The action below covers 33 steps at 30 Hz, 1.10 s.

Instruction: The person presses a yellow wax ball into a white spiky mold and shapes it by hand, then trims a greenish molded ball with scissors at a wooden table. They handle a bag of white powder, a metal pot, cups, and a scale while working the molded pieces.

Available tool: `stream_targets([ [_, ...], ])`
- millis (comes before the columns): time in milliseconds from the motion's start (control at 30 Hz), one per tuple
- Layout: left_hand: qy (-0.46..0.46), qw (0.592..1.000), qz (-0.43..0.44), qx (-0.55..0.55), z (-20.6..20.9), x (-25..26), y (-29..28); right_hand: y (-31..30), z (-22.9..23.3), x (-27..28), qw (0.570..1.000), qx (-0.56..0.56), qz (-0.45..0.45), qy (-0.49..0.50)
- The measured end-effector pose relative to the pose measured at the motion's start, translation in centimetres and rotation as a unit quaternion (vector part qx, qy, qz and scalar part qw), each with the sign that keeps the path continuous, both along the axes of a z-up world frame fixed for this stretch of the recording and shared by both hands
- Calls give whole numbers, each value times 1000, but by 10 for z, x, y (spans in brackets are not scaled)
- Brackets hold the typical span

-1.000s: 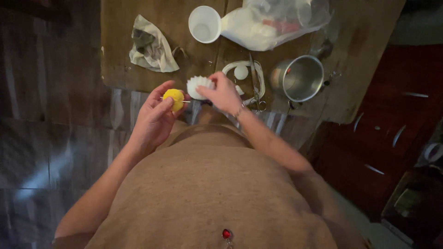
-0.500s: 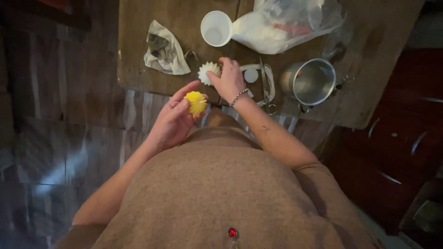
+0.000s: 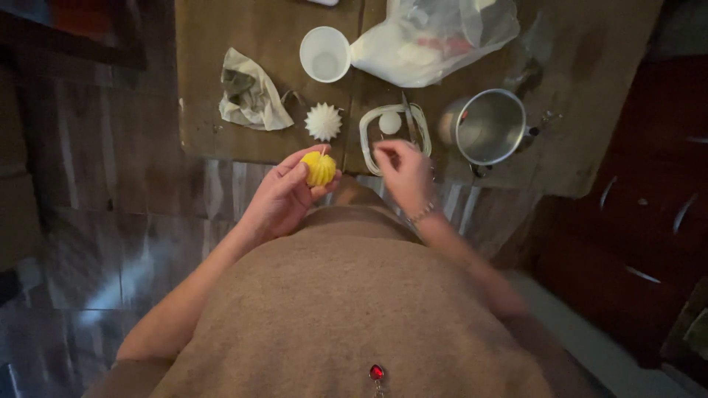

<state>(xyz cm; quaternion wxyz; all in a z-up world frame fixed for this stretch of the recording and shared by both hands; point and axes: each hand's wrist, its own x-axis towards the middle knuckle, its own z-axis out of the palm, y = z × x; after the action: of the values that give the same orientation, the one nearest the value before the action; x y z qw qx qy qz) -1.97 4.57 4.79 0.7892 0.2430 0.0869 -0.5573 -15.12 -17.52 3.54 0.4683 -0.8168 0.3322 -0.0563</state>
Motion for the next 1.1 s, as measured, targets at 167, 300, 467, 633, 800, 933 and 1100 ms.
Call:
stream_targets([
  [167, 7, 1000, -13, 8, -2, 1, -12, -14, -15, -78, 992, -46, -107, 57],
  [300, -6, 999, -35, 14, 4, 3, -23, -26, -49, -130, 979, -62, -185, 64],
  [467, -21, 997, -71, 31, 2, 0, -34, -21, -40, -117, 968, -178, -135, 112],
  [633, -35, 995, -82, 48, -7, -1, -41, -19, -59, -110, 967, -204, -97, 115],
  [800, -19, 996, -66, 60, -12, -3, -42, -25, -69, -102, 962, -163, -112, 190],
  [933, -20, 997, -59, 53, -6, -3, -41, -29, -81, -108, 965, -186, -108, 148],
  [1100, -13, 998, -55, 40, -10, -6, -42, -31, -82, -111, 967, -75, -168, 177],
])
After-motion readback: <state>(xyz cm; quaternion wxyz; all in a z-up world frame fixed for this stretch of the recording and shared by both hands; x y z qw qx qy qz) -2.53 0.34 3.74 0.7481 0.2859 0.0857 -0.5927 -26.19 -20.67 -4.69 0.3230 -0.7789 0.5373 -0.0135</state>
